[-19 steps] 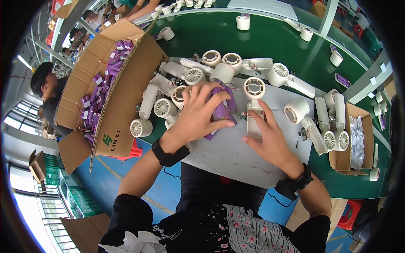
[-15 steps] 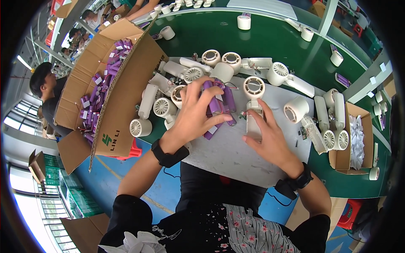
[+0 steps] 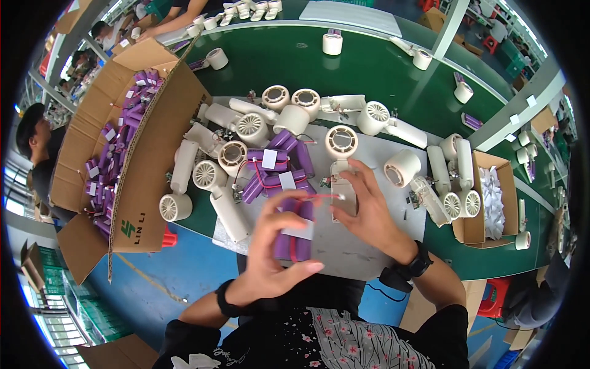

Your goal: The person picks up a battery pack from a box, connects its wires to a circuit board, and fits them into a fan housing. After setting the fan aside, they repeat the process with another battery pack and fan housing.

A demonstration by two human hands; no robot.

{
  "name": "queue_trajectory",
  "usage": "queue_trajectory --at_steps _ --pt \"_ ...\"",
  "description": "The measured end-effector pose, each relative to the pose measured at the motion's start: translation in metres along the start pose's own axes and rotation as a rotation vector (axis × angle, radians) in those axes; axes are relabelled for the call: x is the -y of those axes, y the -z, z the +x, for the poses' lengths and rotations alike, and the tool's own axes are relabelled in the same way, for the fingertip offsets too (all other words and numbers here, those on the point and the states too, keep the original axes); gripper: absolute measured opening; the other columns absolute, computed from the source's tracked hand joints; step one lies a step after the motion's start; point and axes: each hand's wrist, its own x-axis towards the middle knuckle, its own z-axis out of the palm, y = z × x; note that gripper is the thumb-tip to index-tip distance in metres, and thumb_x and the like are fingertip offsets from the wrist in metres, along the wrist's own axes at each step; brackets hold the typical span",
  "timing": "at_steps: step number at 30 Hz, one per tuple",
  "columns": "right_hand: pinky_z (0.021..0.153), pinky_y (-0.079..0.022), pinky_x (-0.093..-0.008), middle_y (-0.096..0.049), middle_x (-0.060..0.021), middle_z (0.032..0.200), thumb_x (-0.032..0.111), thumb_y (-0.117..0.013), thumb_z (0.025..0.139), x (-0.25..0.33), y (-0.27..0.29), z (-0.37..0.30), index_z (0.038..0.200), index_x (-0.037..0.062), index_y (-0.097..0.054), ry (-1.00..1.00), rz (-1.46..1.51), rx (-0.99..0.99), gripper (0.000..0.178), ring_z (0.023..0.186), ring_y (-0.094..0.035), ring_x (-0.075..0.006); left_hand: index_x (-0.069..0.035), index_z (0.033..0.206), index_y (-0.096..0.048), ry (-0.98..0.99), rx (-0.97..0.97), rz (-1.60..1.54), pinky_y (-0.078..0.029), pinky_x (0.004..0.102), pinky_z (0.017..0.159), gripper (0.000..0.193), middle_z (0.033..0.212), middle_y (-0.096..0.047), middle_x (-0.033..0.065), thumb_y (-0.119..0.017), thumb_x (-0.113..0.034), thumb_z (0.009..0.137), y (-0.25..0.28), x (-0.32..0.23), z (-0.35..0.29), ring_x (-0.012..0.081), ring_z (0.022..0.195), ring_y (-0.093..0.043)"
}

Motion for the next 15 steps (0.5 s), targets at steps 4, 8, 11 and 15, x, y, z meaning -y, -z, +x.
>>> queue_trajectory --at_steps 4,8,11,15 --pt "0.096 -0.047 -0.0437 -0.037 -0.0182 0.142 -0.001 -0.078 0.066 0.005 -0.009 -0.003 0.126 0.0039 -0.05 -0.091 0.022 -0.052 0.066 0.122 -0.049 -0.0404 -0.007 0.114 -0.051 0.12 0.044 -0.12 -0.044 0.043 0.098 0.051 0.132 -0.042 0.0192 -0.082 -0.014 0.074 -0.02 0.038 -0.013 0.0325 0.119 -0.054" --pt "0.094 -0.049 -0.0421 -0.038 -0.0174 0.14 -0.004 -0.078 0.064 0.013 -0.005 0.003 0.126 0.0033 -0.049 -0.072 -0.05 -0.057 0.069 0.122 -0.049 -0.0388 -0.006 0.113 -0.054 0.085 0.087 -0.142 -0.044 0.0419 0.098 0.051 0.131 -0.045 0.0196 -0.083 -0.013 0.072 -0.016 0.059 -0.015 0.0309 0.118 -0.055" --pt "0.092 -0.05 -0.0401 -0.037 -0.0169 0.141 -0.004 -0.079 0.064 0.015 0.0 0.006 0.126 0.0029 -0.05 -0.146 0.033 -0.01 0.069 0.123 -0.049 -0.0372 -0.006 0.114 -0.055 0.109 0.123 -0.177 -0.044 0.0421 0.097 0.052 0.131 -0.045 0.0213 -0.084 -0.014 0.071 -0.012 0.066 -0.019 0.0316 0.116 -0.055" --pt "0.091 -0.051 -0.0377 -0.036 -0.0168 0.143 -0.002 -0.079 0.066 0.009 -0.007 0.006 0.126 0.0035 -0.052 -0.137 0.128 0.017 0.066 0.121 -0.051 -0.0354 -0.006 0.117 -0.051 0.069 0.092 -0.368 -0.056 0.0418 0.08 0.055 0.131 -0.042 0.0258 -0.081 -0.027 0.077 -0.008 0.07 -0.021 0.0335 0.094 -0.066"
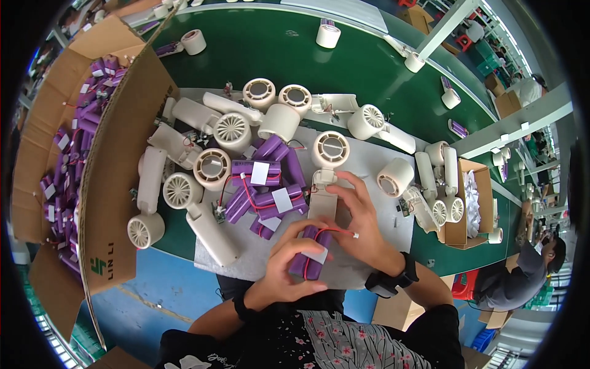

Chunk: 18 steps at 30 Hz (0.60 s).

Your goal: The person picks up a battery pack from a box, connects its wires to a circuit board, and fits them into a fan housing. After setting the fan aside, they repeat the process with another battery pack and fan housing.

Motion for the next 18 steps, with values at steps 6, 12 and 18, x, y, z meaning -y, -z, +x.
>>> queue_trajectory --at_steps 6,12,18 --pt "0.085 -0.053 -0.0356 -0.05 -0.0151 0.134 0.0 -0.078 0.069 0.046 0.06 0.03 0.123 0.0033 -0.056 -0.12 -0.214 0.362 0.059 0.113 -0.058 -0.0264 -0.006 0.117 -0.052 0.048 0.08 -0.015 -0.057 0.0405 0.075 0.055 0.131 -0.04 0.0283 -0.084 -0.022 0.075 0.008 -0.003 0.0 0.0348 0.091 -0.067" --pt "0.073 -0.049 -0.0277 -0.065 -0.0071 0.106 0.036 -0.057 0.094 0.003 0.211 0.209 0.121 -0.0004 -0.06 -0.247 -0.55 0.007 0.045 0.085 -0.062 -0.0133 -0.007 0.11 -0.057 0.137 0.071 -0.195 -0.058 0.0398 0.075 0.049 0.13 -0.04 0.0292 -0.086 -0.013 0.071 0.007 -0.012 -0.003 0.0331 0.09 -0.067" --pt "0.079 -0.052 -0.0311 -0.051 -0.0213 0.137 0.043 -0.071 0.081 -0.238 0.367 0.306 0.142 -0.0001 -0.04 -0.452 -1.288 -0.112 0.081 0.097 -0.064 -0.0287 -0.008 0.106 -0.06 0.066 0.15 -0.122 -0.053 0.042 0.084 0.045 0.128 -0.045 0.0263 -0.087 -0.01 0.07 0.005 -0.007 0.005 0.0366 0.105 -0.059"
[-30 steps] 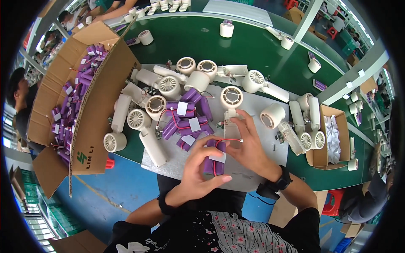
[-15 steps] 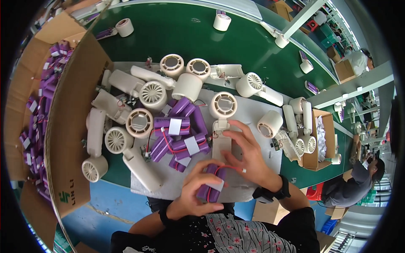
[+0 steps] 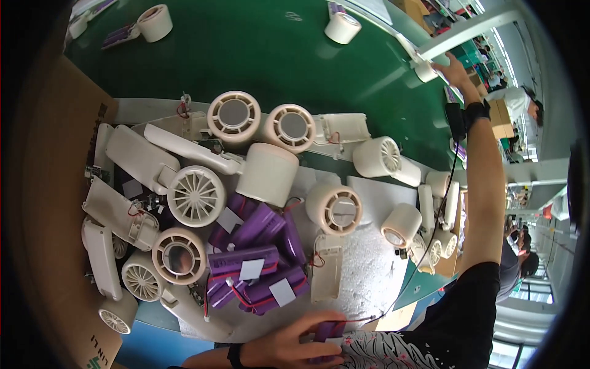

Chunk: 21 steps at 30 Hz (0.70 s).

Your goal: The person picks up a battery pack from a box, connects its wires to a circuit board, and fits them into a fan housing. After setting the fan aside, they repeat the process with another battery pack and fan housing.

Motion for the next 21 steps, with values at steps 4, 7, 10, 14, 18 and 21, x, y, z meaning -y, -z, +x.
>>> queue_trajectory --at_steps 4,7,10,14,18,21 --pt "0.07 -0.054 -0.0327 -0.058 -0.023 0.125 0.041 -0.073 0.079 0.015 -0.069 0.0 0.145 0.0048 -0.037 0.025 0.232 0.104 0.083 0.093 -0.065 -0.0267 -0.01 0.115 -0.06 -0.028 -0.025 0.07 -0.049 0.0459 0.091 0.055 0.129 -0.048 0.0267 -0.088 -0.017 0.069 -0.007 0.014 -0.018 0.0406 0.114 -0.054" --pt "0.063 -0.055 -0.0339 -0.063 -0.0203 0.108 0.037 -0.075 0.078 0.043 -0.074 -0.012 0.141 0.0105 -0.041 -0.334 0.575 0.234 0.077 0.092 -0.066 -0.0226 -0.01 0.118 -0.059 -0.035 -0.083 0.081 -0.049 0.0472 0.091 0.059 0.13 -0.047 0.0278 -0.089 -0.02 0.068 -0.011 0.016 -0.017 0.0419 0.114 -0.054" --pt "0.059 -0.054 -0.0351 -0.063 -0.0142 0.094 0.035 -0.074 0.078 0.036 -0.069 -0.007 0.13 0.0129 -0.047 -0.475 0.506 0.105 0.063 0.082 -0.066 -0.0182 -0.01 0.116 -0.058 -0.06 -0.131 0.061 -0.05 0.0483 0.089 0.059 0.129 -0.047 0.0288 -0.089 -0.022 0.067 -0.012 0.011 -0.011 0.0436 0.112 -0.055" --pt "0.06 -0.054 -0.0318 -0.064 -0.0139 0.095 0.036 -0.074 0.08 0.027 -0.047 -0.014 0.121 0.0091 -0.049 -0.456 0.395 -0.139 0.054 0.07 -0.066 -0.0198 -0.007 0.098 -0.062 0.071 -0.021 0.085 -0.059 0.0348 0.075 0.037 0.134 -0.038 0.0253 -0.083 0.001 0.069 -0.005 0.0 -0.001 0.03 0.092 -0.069" --pt "0.071 -0.052 -0.0274 -0.062 -0.0128 0.107 0.027 -0.069 0.088 0.089 0.083 -0.081 0.124 0.0032 -0.047 -0.027 0.894 -0.183 0.048 0.082 -0.067 -0.0189 -0.007 0.098 -0.062 0.015 -0.028 0.124 -0.059 0.0346 0.076 0.037 0.136 -0.037 0.0257 -0.082 0.005 0.069 -0.006 0.001 0.005 0.0318 0.094 -0.068" --pt "0.075 -0.052 -0.0267 -0.058 -0.0119 0.118 0.019 -0.065 0.091 0.117 0.158 -0.186 0.13 -0.0008 -0.043 0.32 1.053 -0.177 0.049 0.085 -0.066 -0.0183 -0.008 0.105 -0.061 0.01 -0.033 0.124 -0.059 0.0353 0.077 0.046 0.137 -0.037 0.0265 -0.082 0.007 0.067 -0.006 0.0 0.006 0.0333 0.095 -0.068"
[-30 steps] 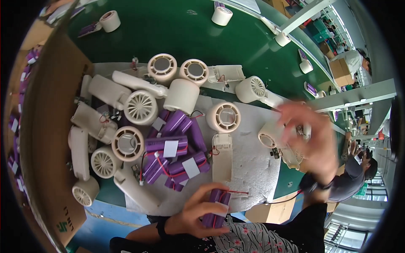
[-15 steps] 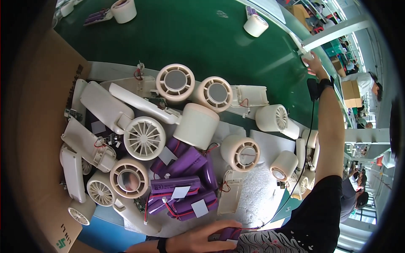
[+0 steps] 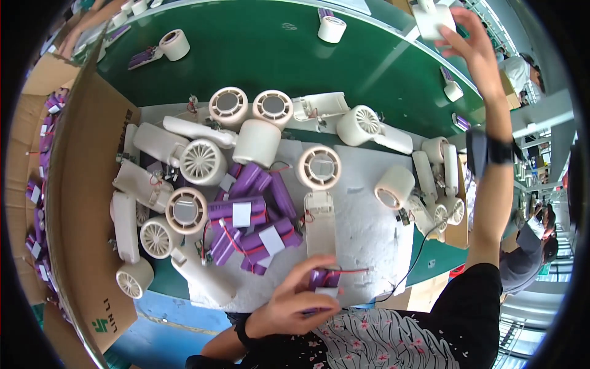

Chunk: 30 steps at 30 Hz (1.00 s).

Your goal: The person picks up a battery pack from a box, connects its wires to a circuit board, and fits them into a fan housing. After setting the fan aside, they repeat the process with another battery pack and fan housing.

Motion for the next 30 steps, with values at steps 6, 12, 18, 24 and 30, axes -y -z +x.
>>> queue_trajectory --at_steps 6,12,18,24,30 --pt "0.072 -0.052 -0.0252 -0.043 -0.008 0.136 -0.012 -0.064 0.076 0.095 -0.004 -0.147 0.138 0.008 -0.047 0.063 0.122 0.411 0.067 0.093 -0.059 -0.0139 -0.007 0.123 -0.051 0.004 -0.085 -0.181 -0.057 0.0377 0.08 0.06 0.139 -0.038 0.0267 -0.082 -0.003 0.071 -0.001 0.001 -0.007 0.0329 0.098 -0.067" --pt "0.085 -0.05 -0.0339 -0.044 -0.0113 0.133 -0.017 -0.059 0.069 0.108 -0.036 -0.219 0.119 0.0073 -0.058 -0.095 0.092 0.787 0.056 0.11 -0.058 -0.0265 -0.003 0.132 -0.041 0.049 -0.202 -0.352 -0.054 0.0387 0.085 0.075 0.137 -0.044 0.0236 -0.084 -0.006 0.07 0.0 0.012 -0.022 0.0295 0.101 -0.065" --pt "0.085 -0.048 -0.0343 -0.044 -0.0132 0.132 -0.014 -0.058 0.072 0.101 -0.078 -0.257 0.116 0.0058 -0.057 0.306 -0.256 0.612 0.048 0.116 -0.051 -0.0281 -0.002 0.13 -0.042 -0.031 -0.245 -0.118 -0.052 0.0394 0.085 0.078 0.131 -0.049 0.0247 -0.087 -0.02 0.069 -0.01 0.008 -0.012 0.03 0.104 -0.061" --pt "0.088 -0.047 -0.0351 -0.048 -0.0149 0.129 -0.005 -0.061 0.08 0.136 -0.065 -0.303 0.127 0.0041 -0.049 -0.093 0.387 0.402 0.049 0.118 -0.052 -0.0264 -0.005 0.126 -0.047 -0.324 -0.186 0.512 -0.043 0.046 0.096 0.079 0.13 -0.051 0.0255 -0.09 -0.026 0.063 -0.041 -0.02 0.007 0.0355 0.119 -0.051" --pt "0.082 -0.051 -0.034 -0.061 -0.0127 0.112 0.002 -0.064 0.085 0.129 -0.08 -0.337 0.129 -0.0007 -0.043 -0.626 0.89 0.142 0.048 0.104 -0.06 -0.0201 -0.005 0.111 -0.055 -0.339 -0.064 0.732 -0.047 0.0407 0.089 0.056 0.128 -0.054 0.0156 -0.085 -0.013 0.065 -0.085 -0.019 0.024 0.0341 0.11 -0.055"
